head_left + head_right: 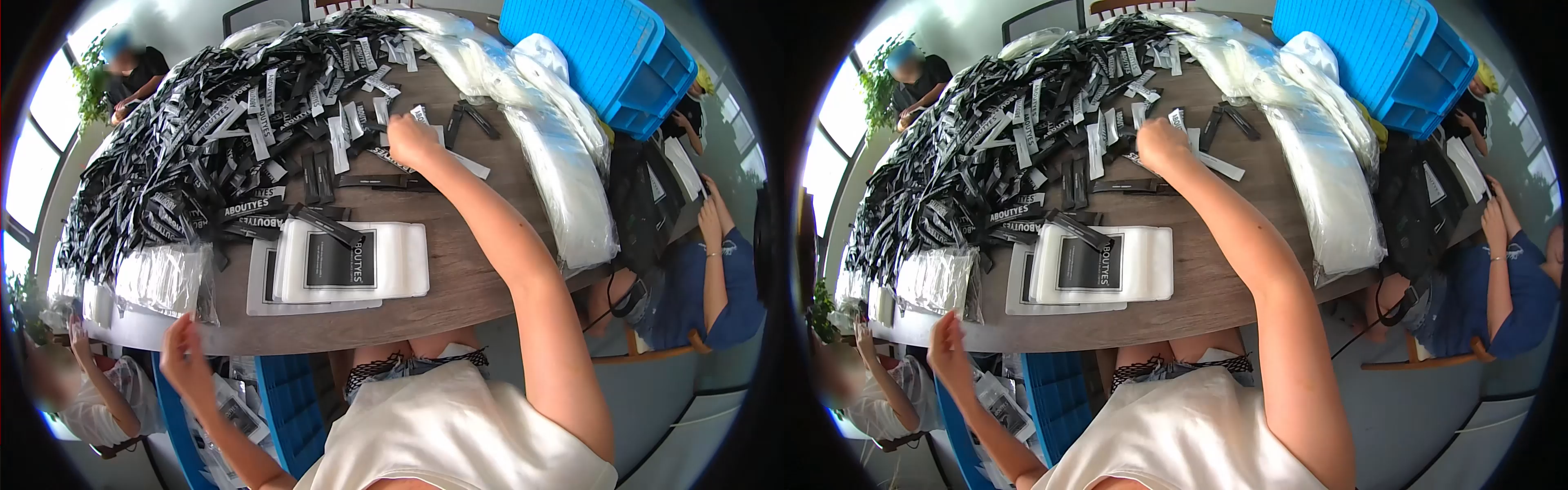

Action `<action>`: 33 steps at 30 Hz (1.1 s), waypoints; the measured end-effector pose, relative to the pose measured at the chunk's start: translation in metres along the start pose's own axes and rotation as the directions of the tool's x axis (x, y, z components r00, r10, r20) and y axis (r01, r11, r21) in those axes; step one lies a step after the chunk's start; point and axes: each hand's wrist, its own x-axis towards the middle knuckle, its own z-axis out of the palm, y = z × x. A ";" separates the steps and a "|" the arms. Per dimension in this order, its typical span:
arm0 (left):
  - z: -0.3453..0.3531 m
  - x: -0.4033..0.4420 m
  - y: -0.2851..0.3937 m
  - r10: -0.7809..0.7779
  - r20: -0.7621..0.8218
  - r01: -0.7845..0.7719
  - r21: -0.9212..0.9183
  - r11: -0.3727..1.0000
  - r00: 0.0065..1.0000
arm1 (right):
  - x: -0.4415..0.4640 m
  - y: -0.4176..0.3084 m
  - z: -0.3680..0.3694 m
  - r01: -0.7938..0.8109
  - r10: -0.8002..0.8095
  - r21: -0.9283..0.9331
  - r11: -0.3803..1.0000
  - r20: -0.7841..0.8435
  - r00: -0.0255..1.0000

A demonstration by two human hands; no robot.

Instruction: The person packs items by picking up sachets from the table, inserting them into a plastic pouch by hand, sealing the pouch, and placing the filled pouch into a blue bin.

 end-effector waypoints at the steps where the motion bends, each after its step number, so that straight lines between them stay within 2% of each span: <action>1: 0.023 0.001 0.026 0.050 0.056 -0.045 -0.090 0.995 0.997 | -0.001 0.004 -0.001 0.005 -0.005 -0.001 1.000 -0.018 1.000; 3: 0.059 0.002 0.078 0.259 0.232 -0.234 -0.131 0.963 0.938 | -0.006 0.010 -0.001 0.013 -0.014 -0.004 1.000 -0.056 0.998; 5: 0.100 -0.003 0.103 0.364 0.312 -0.241 -0.371 0.897 0.877 | -0.014 0.011 -0.004 -0.016 0.043 0.146 0.989 -0.185 0.982; 7: 0.137 -0.003 0.118 0.443 0.388 -0.205 -0.519 0.830 0.809 | -0.035 0.011 -0.025 0.012 0.094 0.326 0.945 -0.307 0.947; 8: 0.150 0.000 0.127 0.411 0.458 -0.147 -0.509 0.848 0.789 | -0.049 0.010 -0.041 -0.011 0.150 0.517 0.856 -0.228 0.962; 9: 0.163 0.002 0.134 0.380 0.524 -0.092 -0.494 0.864 0.762 | -0.060 0.015 -0.039 0.047 0.159 0.661 0.749 -0.248 0.956; 11: 0.190 0.001 0.139 0.512 0.425 -0.355 -0.397 0.846 0.746 | -0.081 0.025 -0.032 0.168 0.185 0.869 0.465 -0.281 0.942; 12: 0.201 -0.002 0.140 0.544 0.451 -0.477 -0.263 0.839 0.708 | -0.092 0.024 -0.033 0.144 0.195 0.908 0.393 -0.236 0.952; 14: 0.202 -0.007 0.157 0.438 0.601 -0.464 -0.122 0.877 0.669 | -0.112 0.019 -0.041 0.091 0.212 0.967 0.236 -0.143 0.967; 15: 0.200 -0.009 0.165 0.375 0.668 -0.465 -0.048 0.884 0.643 | -0.119 0.017 -0.045 0.119 0.209 0.977 0.178 -0.156 0.965; 17: 0.202 -0.009 0.174 0.323 0.726 -0.454 -0.017 0.891 0.607 | -0.133 0.013 -0.049 0.171 0.212 0.984 0.053 -0.179 0.961; 18: 0.203 -0.009 0.177 0.308 0.737 -0.453 -0.003 0.892 0.602 | -0.139 0.009 -0.047 0.217 0.193 0.968 0.128 -0.239 0.952; 19: 0.204 -0.010 0.178 0.294 0.746 -0.453 0.011 0.891 0.598 | -0.147 0.005 -0.044 0.144 0.170 0.964 0.223 -0.184 0.968; 21: 0.199 -0.008 0.176 0.345 0.709 -0.443 -0.051 0.895 0.615 | -0.155 0.005 -0.035 0.046 0.054 0.997 0.068 -0.050 0.997; 22: 0.198 -0.005 0.172 0.371 0.688 -0.440 -0.083 0.894 0.624 | -0.159 0.005 -0.038 0.129 0.067 0.986 0.102 -0.136 0.988; 25: 0.191 0.012 0.151 0.386 0.686 -0.217 -0.322 0.921 0.617 | -0.167 0.004 -0.049 0.292 0.023 0.956 0.027 -0.292 0.956; 26: 0.183 0.019 0.150 0.350 0.758 -0.028 -0.402 0.915 0.550 | -0.171 0.002 -0.041 0.212 0.074 0.961 0.177 -0.228 0.971; 27: 0.181 0.025 0.146 0.206 0.875 0.178 -0.309 0.934 0.438 | -0.172 0.003 -0.032 0.030 0.075 0.963 0.268 -0.052 0.996; 29: 0.178 0.029 0.135 0.190 0.900 0.292 -0.317 0.902 0.391 | -0.174 0.009 -0.030 0.082 -0.023 0.869 0.488 -0.081 0.996; 33: 0.170 0.036 0.125 0.205 0.841 0.571 -0.499 0.652 0.501 | -0.174 0.008 -0.027 0.228 -0.107 0.754 0.615 -0.207 0.972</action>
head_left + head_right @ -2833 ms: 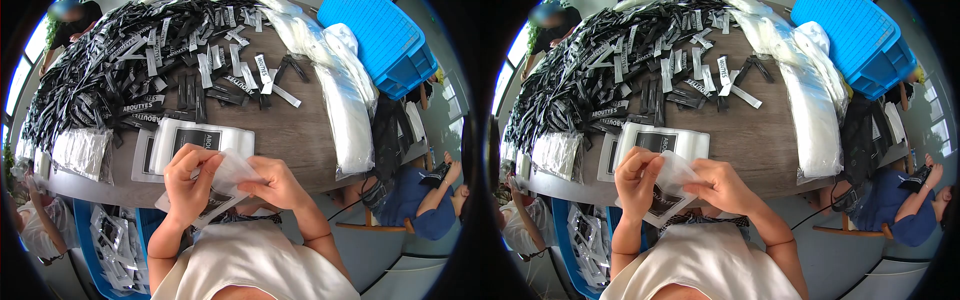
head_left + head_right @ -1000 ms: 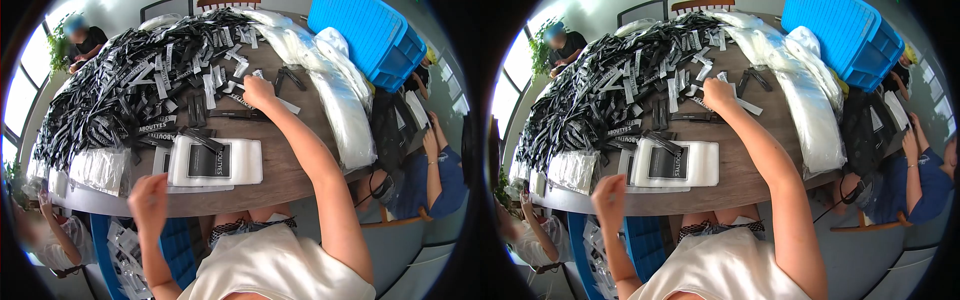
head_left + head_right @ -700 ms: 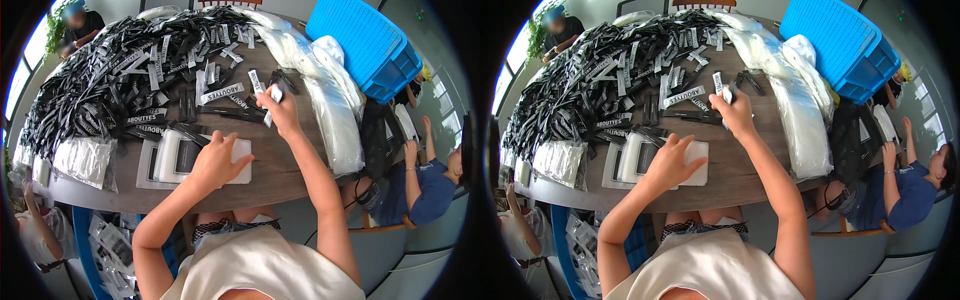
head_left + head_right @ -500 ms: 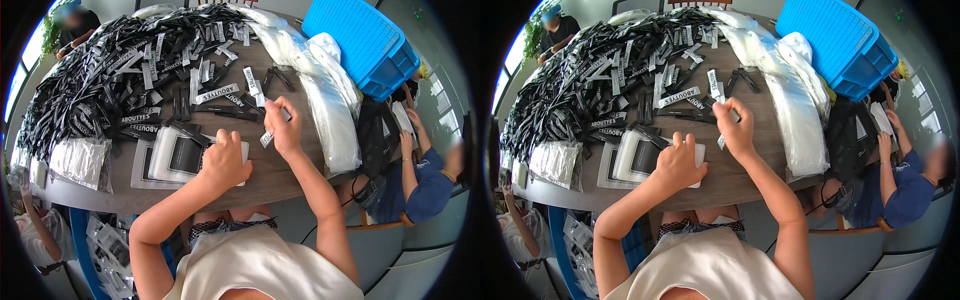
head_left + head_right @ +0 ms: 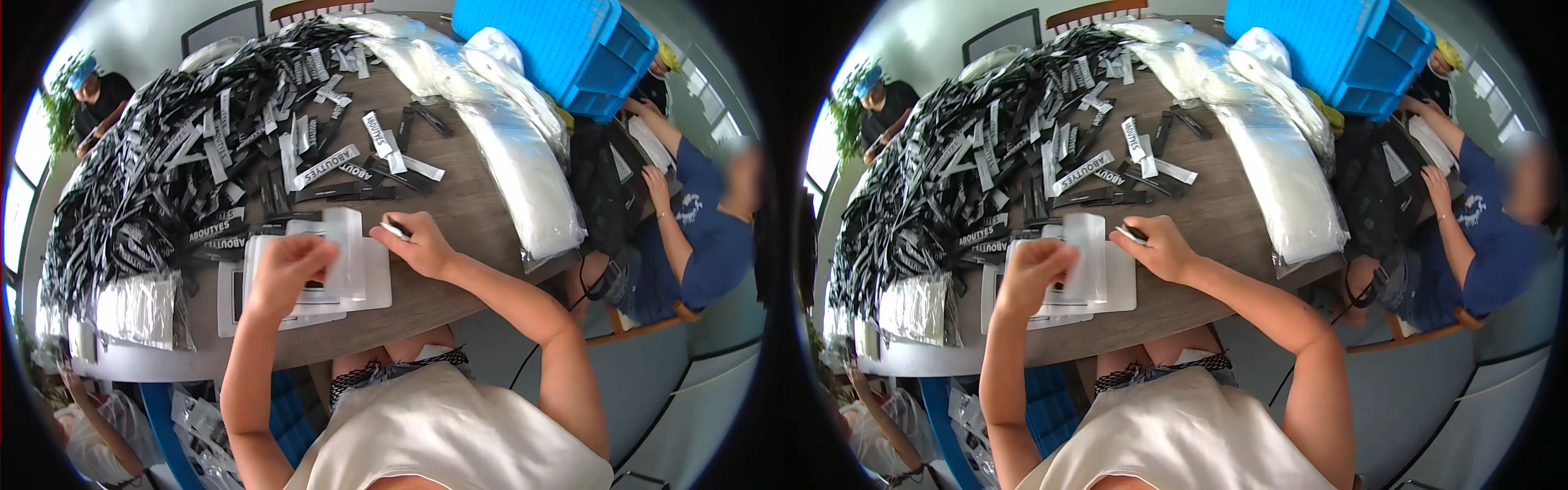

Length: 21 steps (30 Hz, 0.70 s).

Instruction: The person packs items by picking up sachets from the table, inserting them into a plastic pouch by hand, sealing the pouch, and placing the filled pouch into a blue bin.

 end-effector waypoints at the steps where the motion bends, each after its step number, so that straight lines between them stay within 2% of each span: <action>1: -0.003 -0.001 0.005 0.038 -0.001 -0.038 -0.142 0.989 0.999 | 0.001 0.002 0.004 0.044 -0.046 -0.049 0.998 -0.024 0.999; 2: -0.005 -0.001 0.012 0.078 -0.012 -0.079 -0.283 0.956 0.997 | 0.003 0.002 0.004 0.093 -0.097 -0.100 0.991 -0.039 0.994; 3: -0.007 -0.001 0.016 0.134 -0.032 -0.137 -0.337 0.932 0.990 | 0.000 -0.005 0.002 0.064 -0.072 -0.136 0.989 -0.054 0.996; 4: -0.003 -0.003 0.021 0.145 -0.112 -0.174 -0.332 0.927 0.983 | -0.001 -0.020 -0.001 0.075 -0.079 -0.049 0.996 -0.090 0.993; 6: 0.012 -0.008 0.029 0.287 -0.175 -0.312 -0.136 0.940 0.942 | -0.004 -0.058 -0.006 0.102 -0.084 0.124 0.987 -0.144 0.986; 7: 0.023 -0.011 0.031 0.296 -0.182 -0.311 -0.063 0.948 0.938 | -0.005 -0.074 -0.005 0.162 -0.142 0.124 0.979 -0.156 0.978; 8: 0.034 -0.015 0.033 0.281 -0.146 -0.293 -0.065 0.954 0.948 | -0.007 -0.083 0.001 0.220 -0.198 0.126 0.967 -0.167 0.966; 9: 0.046 -0.020 0.038 0.305 -0.107 -0.313 -0.063 0.948 0.946 | -0.011 -0.083 0.011 0.202 -0.163 0.205 0.958 -0.194 0.967; 12: 0.052 -0.024 0.035 0.382 -0.047 -0.380 0.047 0.924 0.923 | -0.014 -0.085 -0.006 0.083 -0.091 0.201 0.976 0.029 0.995; 13: 0.049 -0.026 0.033 0.386 -0.013 -0.384 0.080 0.920 0.923 | -0.015 -0.083 -0.014 0.010 -0.047 0.299 0.954 0.116 0.992; 15: 0.044 -0.028 0.032 0.387 0.054 -0.390 0.183 0.902 0.920 | -0.018 -0.077 -0.022 -0.004 -0.037 0.289 0.957 0.135 0.990; 17: 0.053 -0.031 0.030 0.367 0.003 -0.363 0.165 0.917 0.930 | -0.023 -0.084 -0.023 -0.022 -0.012 0.257 0.966 0.127 0.992; 18: 0.059 -0.032 0.029 0.356 -0.023 -0.349 0.154 0.924 0.934 | -0.025 -0.085 -0.019 0.037 -0.055 0.200 0.979 0.083 0.995; 19: 0.061 -0.034 0.026 0.398 -0.041 -0.385 0.185 0.904 0.916 | -0.026 -0.086 -0.015 0.096 -0.102 0.141 0.985 0.038 0.994; 21: 0.063 -0.034 0.025 0.553 -0.042 -0.497 0.386 0.777 0.832 | -0.028 -0.086 -0.010 0.163 -0.163 0.046 0.986 0.003 0.987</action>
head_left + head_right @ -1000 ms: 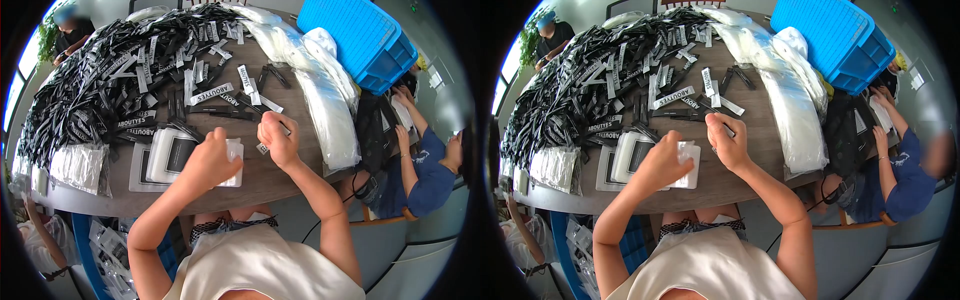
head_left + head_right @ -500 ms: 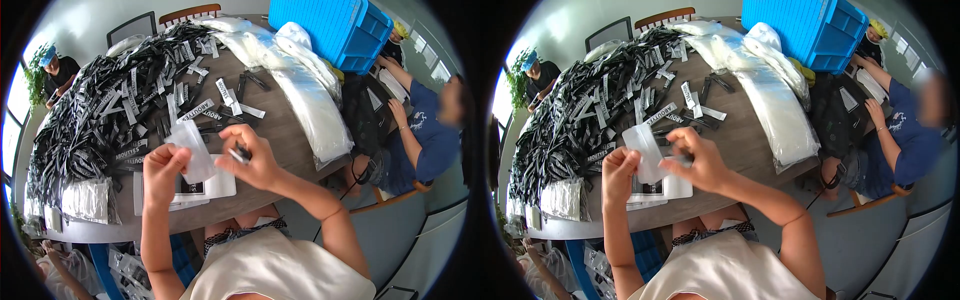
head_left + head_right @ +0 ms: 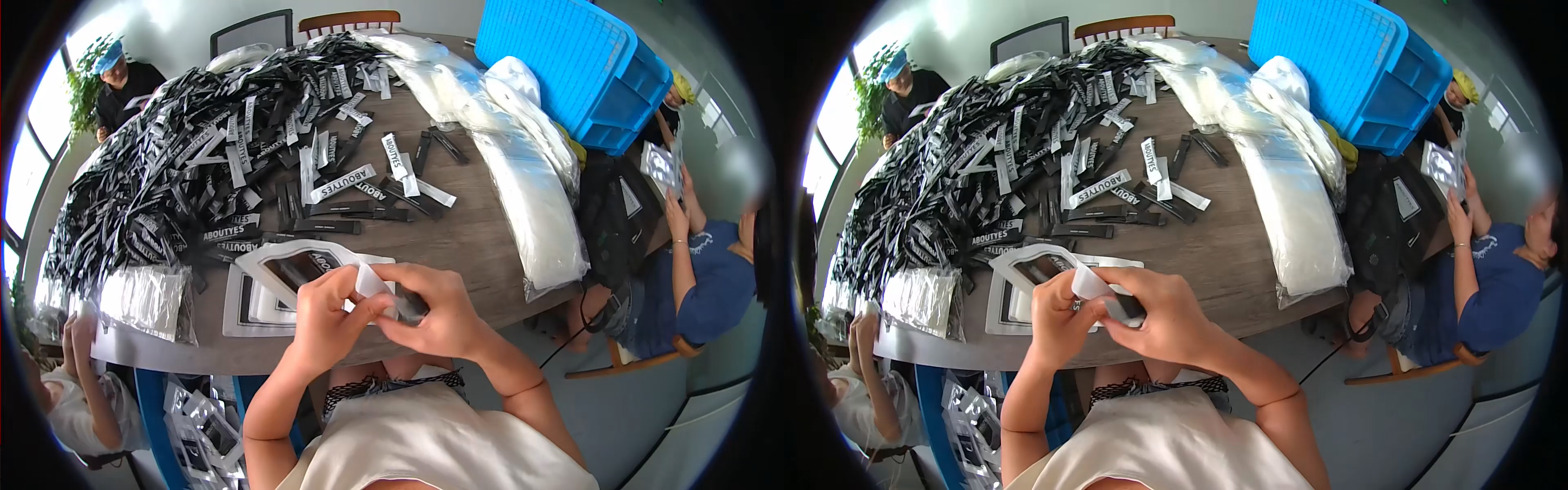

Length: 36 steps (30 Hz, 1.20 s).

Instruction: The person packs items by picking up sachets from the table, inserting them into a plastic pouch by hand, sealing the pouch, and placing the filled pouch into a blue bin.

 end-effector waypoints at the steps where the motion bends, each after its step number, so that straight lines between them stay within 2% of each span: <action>1: 0.000 -0.001 -0.001 0.082 -0.021 -0.079 0.101 0.992 0.996 | -0.002 0.001 0.002 0.009 -0.008 -0.033 0.999 0.010 1.000; 3: -0.001 -0.005 -0.003 0.110 -0.002 -0.109 0.113 0.988 0.994 | -0.003 0.002 0.006 0.029 -0.027 -0.100 0.995 0.026 0.999; 6: -0.004 -0.005 -0.002 0.156 0.043 -0.159 0.080 0.984 0.987 | 0.001 0.003 -0.005 -0.021 0.023 -0.009 1.000 0.176 0.984; 9: -0.013 -0.016 -0.004 -0.078 0.174 0.060 0.107 0.992 0.982 | 0.003 0.005 -0.011 0.023 -0.017 -0.019 1.000 0.263 0.965; 10: -0.011 -0.015 -0.001 0.036 0.143 -0.053 0.119 0.992 0.989 | 0.002 0.004 -0.008 0.035 -0.030 -0.020 0.999 0.216 0.976; 14: 0.002 -0.026 -0.009 0.155 0.008 -0.154 0.201 0.967 0.988 | -0.001 0.014 0.008 0.123 -0.137 -0.182 0.976 -0.070 0.988; 16: 0.009 -0.027 -0.007 0.213 -0.043 -0.182 0.375 0.909 0.976 | 0.002 0.014 0.015 0.116 -0.188 -0.298 0.948 -0.226 0.956; 17: 0.011 -0.030 -0.006 0.242 -0.064 -0.187 0.456 0.870 0.968 | 0.003 0.015 0.018 0.108 -0.189 -0.304 0.947 -0.251 0.949; 18: 0.012 -0.036 -0.004 0.160 -0.026 -0.122 0.531 0.839 0.987 | 0.004 0.016 0.019 0.102 -0.193 -0.310 0.945 -0.277 0.941; 20: 0.006 -0.036 0.008 0.308 0.005 -0.253 0.582 0.772 0.951 | 0.008 0.017 0.017 0.104 -0.202 -0.304 0.947 -0.312 0.928; 21: 0.004 -0.036 0.016 0.377 0.026 -0.316 0.602 0.733 0.926 | 0.007 0.016 0.013 0.055 -0.115 -0.240 0.969 -0.247 0.962; 23: -0.003 -0.031 0.032 0.422 0.080 -0.330 0.758 0.562 0.903 | 0.003 0.013 0.004 -0.065 0.053 -0.122 0.990 -0.102 0.993; 24: -0.004 -0.029 0.036 0.436 0.112 -0.331 0.819 0.468 0.893 | 0.003 0.005 0.002 -0.081 0.081 0.006 0.997 -0.023 0.996; 27: -0.007 -0.021 0.022 0.327 0.131 -0.312 0.738 0.599 0.936 | -0.002 0.010 0.006 -0.050 0.057 0.075 0.996 -0.090 0.994; 28: -0.010 -0.021 0.021 0.297 0.114 -0.284 0.724 0.629 0.948 | 0.004 0.011 0.006 0.052 -0.034 0.094 0.994 -0.187 0.982; 29: -0.012 -0.021 0.021 0.265 0.096 -0.253 0.710 0.658 0.959 | 0.007 0.011 -0.001 0.084 -0.087 -0.023 0.996 -0.256 0.963; 31: -0.016 -0.021 0.020 0.209 0.074 -0.203 0.680 0.704 0.975 | -0.002 0.012 -0.013 0.035 -0.041 -0.022 0.999 -0.393 0.919; 33: -0.018 -0.020 0.018 0.167 0.061 -0.166 0.653 0.739 0.984 | -0.002 0.007 -0.016 0.163 -0.250 -0.208 0.965 -0.517 0.819; 34: -0.018 -0.020 0.013 0.156 0.065 -0.161 0.651 0.742 0.986 | -0.003 0.004 -0.016 0.196 -0.319 -0.278 0.940 -0.519 0.793; 35: -0.017 -0.021 0.011 0.145 0.057 -0.147 0.643 0.751 0.988 | -0.007 -0.005 -0.019 0.160 -0.328 -0.368 0.916 -0.458 0.826; 36: -0.016 -0.021 0.010 0.134 0.050 -0.135 0.636 0.760 0.990 | -0.008 -0.008 -0.019 0.195 -0.369 -0.399 0.896 -0.424 0.827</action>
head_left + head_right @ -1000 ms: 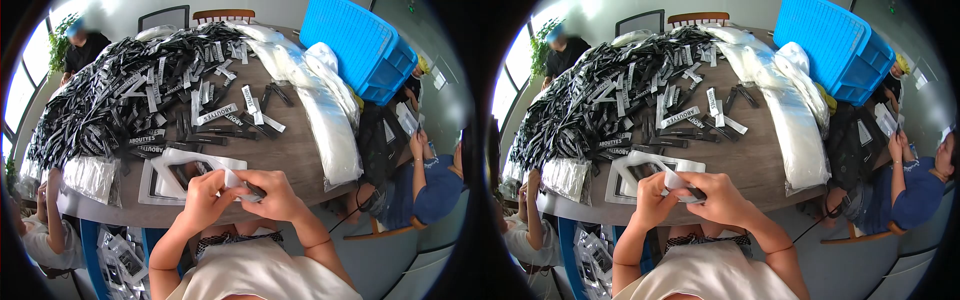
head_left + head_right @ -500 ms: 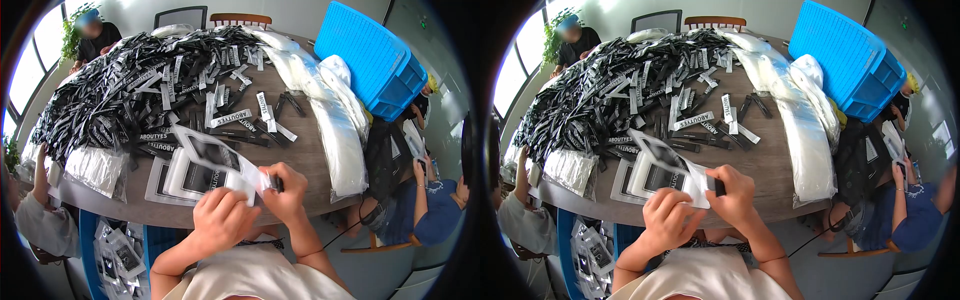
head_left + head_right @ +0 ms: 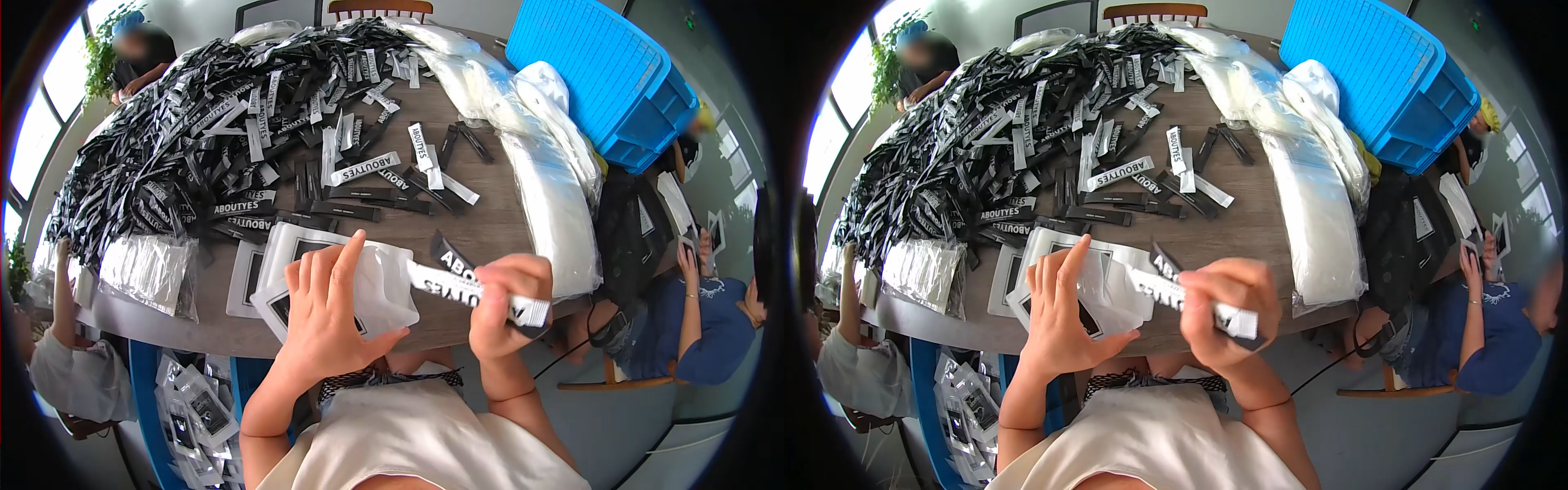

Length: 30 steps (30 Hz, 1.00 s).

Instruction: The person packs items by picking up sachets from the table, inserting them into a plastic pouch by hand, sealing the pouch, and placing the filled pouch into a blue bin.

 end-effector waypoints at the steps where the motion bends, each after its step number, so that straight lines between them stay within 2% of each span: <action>1: 0.001 0.000 0.000 -0.012 0.001 0.012 -0.011 1.000 1.000 | -0.001 -0.002 0.000 0.050 -0.050 -0.011 0.999 0.019 0.999; 3: 0.002 0.000 -0.001 0.004 -0.030 -0.004 -0.022 1.000 1.000 | -0.008 -0.005 0.007 0.015 -0.022 0.158 0.987 0.040 0.999; 5: 0.003 -0.001 -0.002 0.012 -0.064 -0.013 -0.012 1.000 0.998 | -0.018 -0.006 0.019 -0.196 0.163 0.435 0.879 0.113 0.980; 6: 0.004 -0.002 -0.003 0.013 -0.082 -0.013 0.003 1.000 0.997 | -0.018 -0.011 0.022 -0.405 0.330 0.569 0.716 0.236 0.914; 10: 0.006 -0.002 0.001 0.039 -0.082 -0.040 -0.014 0.999 0.996 | -0.005 0.001 0.019 -0.592 0.357 0.385 0.708 0.528 0.771; 13: 0.011 -0.002 0.005 0.085 -0.073 -0.085 0.015 0.996 0.994 | -0.010 0.003 0.029 -0.612 0.357 0.375 0.696 0.560 0.748; 14: 0.011 -0.001 0.005 0.073 -0.069 -0.073 0.007 0.997 0.995 | -0.007 -0.002 0.031 -0.615 0.418 0.354 0.705 0.493 0.763; 15: 0.011 -0.002 0.004 0.064 -0.067 -0.064 0.005 0.998 0.996 | -0.007 0.000 0.034 -0.580 0.444 0.410 0.704 0.384 0.810; 17: 0.011 -0.003 0.001 0.046 -0.064 -0.046 0.002 0.999 0.997 | -0.008 0.005 0.041 -0.490 0.486 0.507 0.709 0.151 0.861; 18: 0.012 -0.003 0.000 0.034 -0.071 -0.034 -0.005 0.999 0.997 | -0.008 0.008 0.040 -0.452 0.467 0.489 0.746 0.098 0.879; 21: 0.014 -0.002 -0.003 0.001 -0.101 -0.003 -0.026 1.000 0.995 | -0.010 -0.001 0.036 -0.365 0.334 0.167 0.916 0.187 0.924; 22: 0.016 -0.002 -0.005 -0.006 -0.118 0.002 -0.030 1.000 0.993 | -0.011 -0.002 0.043 -0.282 0.239 0.221 0.934 0.199 0.950; 23: 0.017 -0.001 -0.006 -0.012 -0.137 0.008 -0.033 0.999 0.990 | -0.014 0.000 0.046 -0.187 0.121 0.214 0.959 0.289 0.950; 27: 0.019 0.000 -0.011 -0.033 -0.212 0.023 -0.049 0.999 0.977 | -0.015 -0.009 0.051 -0.290 0.152 0.260 0.921 0.445 0.882; 30: 0.011 -0.006 -0.016 -0.103 -0.139 0.073 -0.201 0.977 0.985 | -0.012 -0.002 0.047 -0.438 0.241 0.279 0.855 0.533 0.811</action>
